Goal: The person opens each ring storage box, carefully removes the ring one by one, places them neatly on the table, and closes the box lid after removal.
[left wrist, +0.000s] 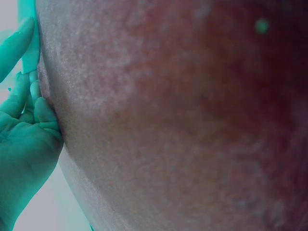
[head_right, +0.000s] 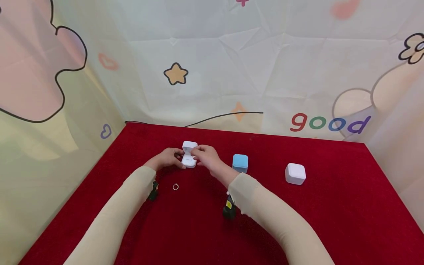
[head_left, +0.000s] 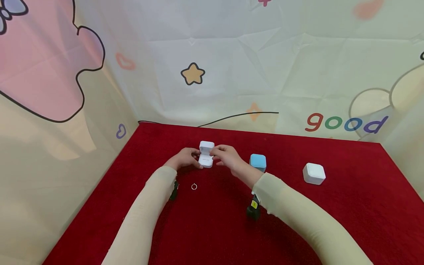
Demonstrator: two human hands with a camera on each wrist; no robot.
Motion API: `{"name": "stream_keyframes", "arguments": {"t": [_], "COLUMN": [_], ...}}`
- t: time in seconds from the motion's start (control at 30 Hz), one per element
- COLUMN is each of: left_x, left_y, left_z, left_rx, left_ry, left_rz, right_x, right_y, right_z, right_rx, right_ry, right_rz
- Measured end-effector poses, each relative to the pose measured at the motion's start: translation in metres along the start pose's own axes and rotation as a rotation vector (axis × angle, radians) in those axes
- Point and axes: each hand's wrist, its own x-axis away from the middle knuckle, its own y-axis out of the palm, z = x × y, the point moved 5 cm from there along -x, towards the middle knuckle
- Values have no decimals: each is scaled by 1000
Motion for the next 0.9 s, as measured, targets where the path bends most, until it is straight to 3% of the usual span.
{"name": "stream_keyframes", "arguments": {"t": [0.37, 0.67, 0.9], "left_x": [0, 0, 1], "left_y": [1, 1, 1], "left_z": [-1, -2, -1], "left_rx": [12, 16, 17], "left_ry": [-24, -35, -33], "left_rz": [-12, -12, -11], "right_x": [-14, -28, -37], "right_y": [-8, -12, -10], "right_z": [-2, 6, 13], "right_rx": [-58, -34, -7], "right_ry": [-35, 0, 25], "right_rz": [132, 154, 122]}}
